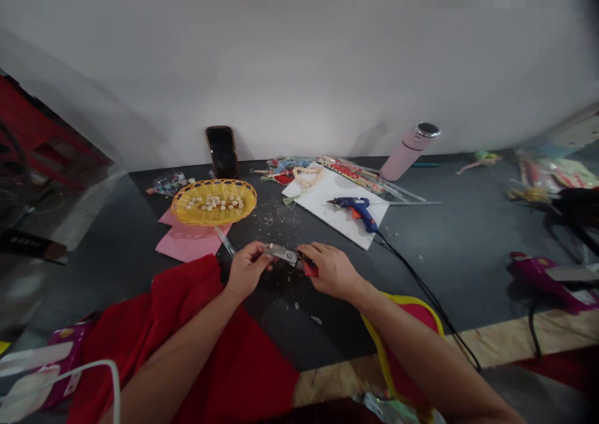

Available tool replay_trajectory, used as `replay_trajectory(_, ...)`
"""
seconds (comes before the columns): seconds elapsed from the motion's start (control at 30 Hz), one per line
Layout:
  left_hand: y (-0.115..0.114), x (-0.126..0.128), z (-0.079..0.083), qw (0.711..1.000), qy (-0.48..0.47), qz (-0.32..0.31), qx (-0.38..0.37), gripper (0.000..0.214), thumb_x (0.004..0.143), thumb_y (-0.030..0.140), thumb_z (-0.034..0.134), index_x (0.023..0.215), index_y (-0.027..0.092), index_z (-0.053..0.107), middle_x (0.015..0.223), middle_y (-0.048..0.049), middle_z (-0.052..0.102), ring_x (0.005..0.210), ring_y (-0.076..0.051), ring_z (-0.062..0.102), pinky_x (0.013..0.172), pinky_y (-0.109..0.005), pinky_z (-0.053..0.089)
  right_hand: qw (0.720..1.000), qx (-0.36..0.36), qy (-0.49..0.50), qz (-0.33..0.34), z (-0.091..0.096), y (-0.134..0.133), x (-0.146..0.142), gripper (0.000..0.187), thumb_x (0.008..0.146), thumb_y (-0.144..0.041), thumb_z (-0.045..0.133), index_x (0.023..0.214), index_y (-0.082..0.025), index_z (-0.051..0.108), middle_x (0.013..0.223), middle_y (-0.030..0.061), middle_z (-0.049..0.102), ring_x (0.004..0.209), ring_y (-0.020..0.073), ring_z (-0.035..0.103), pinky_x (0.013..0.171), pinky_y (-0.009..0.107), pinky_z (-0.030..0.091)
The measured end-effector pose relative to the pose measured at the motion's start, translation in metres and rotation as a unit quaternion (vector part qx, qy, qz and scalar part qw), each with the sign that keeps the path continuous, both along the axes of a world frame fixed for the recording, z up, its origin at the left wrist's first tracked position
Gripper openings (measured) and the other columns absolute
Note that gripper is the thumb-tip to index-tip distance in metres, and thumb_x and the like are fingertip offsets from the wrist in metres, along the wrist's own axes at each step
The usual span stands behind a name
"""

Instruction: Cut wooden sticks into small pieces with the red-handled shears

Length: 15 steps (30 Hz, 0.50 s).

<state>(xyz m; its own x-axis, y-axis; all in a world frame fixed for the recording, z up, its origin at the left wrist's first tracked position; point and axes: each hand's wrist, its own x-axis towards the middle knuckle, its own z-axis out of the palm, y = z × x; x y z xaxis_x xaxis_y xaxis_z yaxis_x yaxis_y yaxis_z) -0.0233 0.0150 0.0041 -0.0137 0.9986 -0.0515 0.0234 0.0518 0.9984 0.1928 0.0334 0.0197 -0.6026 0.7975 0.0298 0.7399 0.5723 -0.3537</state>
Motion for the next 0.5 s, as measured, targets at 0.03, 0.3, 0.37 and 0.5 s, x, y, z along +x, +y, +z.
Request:
replay_trajectory(0.03, 0.0001, -0.0002, -0.0003, 1.0, -0.002, 0.0, -0.001, 0.013, 0.075, 0.027, 0.063, 0.071, 0.015, 0.06, 0.065, 0.0009, 0.064, 0.052, -0.009, 0.053, 0.054, -0.021, 0.042, 1.0, 0.002, 0.002, -0.002, -0.0009, -0.0001, -0.0003, 0.048, 0.071, -0.017, 0.051, 0.119, -0.021, 0.05, 0.102, 0.0065, 0.061, 0.095, 0.0203, 0.056, 0.083, 0.029, 0.04)
replay_trajectory(0.3, 0.0009, -0.0032, -0.0049, 0.999, -0.038, -0.009, -0.009, 0.014, 0.074, 0.027, 0.065, 0.069, 0.014, 0.062, 0.061, 0.0005, 0.062, 0.049, -0.008, 0.051, 0.05, -0.019, 0.038, 0.999, 0.032, 0.01, 0.013, -0.0014, 0.0034, 0.0015, 0.052, 0.074, -0.022, 0.055, 0.125, -0.02, 0.047, 0.111, 0.0099, 0.059, 0.1, 0.0236, 0.053, 0.084, 0.034, 0.037)
replay_trajectory(0.37, 0.0005, -0.0033, -0.0063, 0.999, -0.042, -0.015, -0.011, 0.015, 0.073, 0.027, 0.066, 0.069, 0.014, 0.062, 0.061, -0.0002, 0.063, 0.048, -0.008, 0.051, 0.05, -0.019, 0.038, 0.999, 0.029, 0.006, 0.023, 0.0012, 0.0044, 0.0031, 0.054, 0.074, -0.025, 0.055, 0.126, -0.019, 0.046, 0.114, 0.0104, 0.058, 0.101, 0.0241, 0.053, 0.085, 0.035, 0.036)
replay_trajectory(0.5, -0.0002, -0.0029, -0.0083, 0.998, -0.051, -0.027, -0.012, 0.015, 0.074, 0.027, 0.066, 0.07, 0.014, 0.062, 0.063, -0.0009, 0.065, 0.048, -0.007, 0.051, 0.05, -0.019, 0.038, 0.999, 0.018, 0.012, 0.027, 0.0037, 0.005, 0.0051, 0.054, 0.074, -0.026, 0.056, 0.127, -0.019, 0.046, 0.116, 0.0107, 0.057, 0.103, 0.0245, 0.052, 0.087, 0.036, 0.035)
